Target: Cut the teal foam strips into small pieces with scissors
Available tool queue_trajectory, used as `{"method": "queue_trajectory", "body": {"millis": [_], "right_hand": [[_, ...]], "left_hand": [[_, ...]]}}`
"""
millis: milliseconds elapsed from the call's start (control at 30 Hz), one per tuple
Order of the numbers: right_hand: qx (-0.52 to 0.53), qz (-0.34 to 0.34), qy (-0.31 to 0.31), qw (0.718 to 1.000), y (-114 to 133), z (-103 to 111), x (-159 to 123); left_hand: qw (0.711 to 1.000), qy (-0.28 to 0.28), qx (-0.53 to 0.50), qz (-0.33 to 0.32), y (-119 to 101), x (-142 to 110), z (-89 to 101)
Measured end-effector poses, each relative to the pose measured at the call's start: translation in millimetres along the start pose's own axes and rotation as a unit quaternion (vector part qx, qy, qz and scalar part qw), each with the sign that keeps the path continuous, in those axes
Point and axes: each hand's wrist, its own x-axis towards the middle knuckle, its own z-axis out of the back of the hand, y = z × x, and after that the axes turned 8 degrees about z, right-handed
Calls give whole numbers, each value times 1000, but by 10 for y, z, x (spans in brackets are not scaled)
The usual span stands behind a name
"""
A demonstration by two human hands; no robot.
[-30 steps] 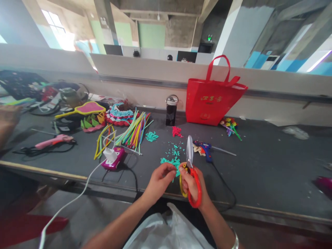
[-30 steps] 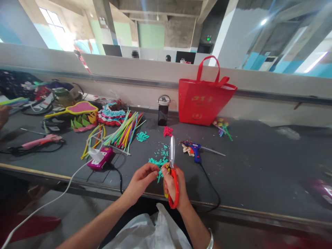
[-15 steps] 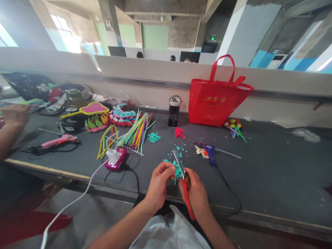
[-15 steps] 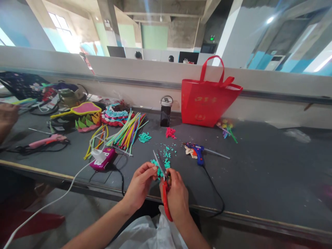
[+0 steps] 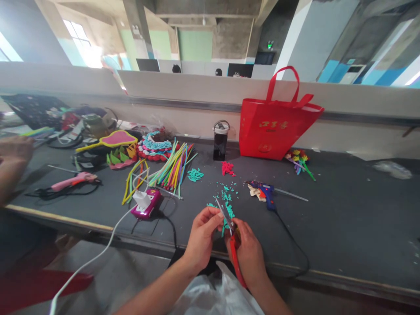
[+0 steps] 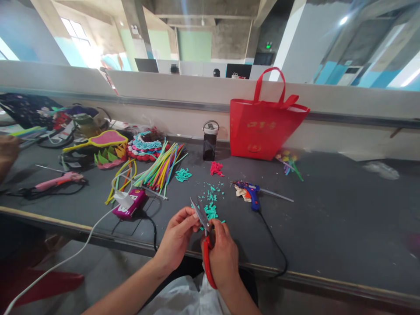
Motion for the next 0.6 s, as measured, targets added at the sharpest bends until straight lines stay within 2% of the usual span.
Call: {"method": "queue_trajectory", "body": {"millis": [233, 400, 500, 600], "right_hand": [[25, 6, -10, 1000, -57, -35, -19], [58, 0, -14, 998, -174, -67, 4], [74, -44, -31, 996, -248, -56, 58], [104, -75, -40, 991, -289, 3, 106]], "left_hand": [[1000, -18, 4, -2, 50, 29, 2], [1000, -7, 9, 8, 106, 67, -43], [998, -21, 62, -7, 81, 261, 28], [981, -82, 159, -70, -16, 631, 249]]}}
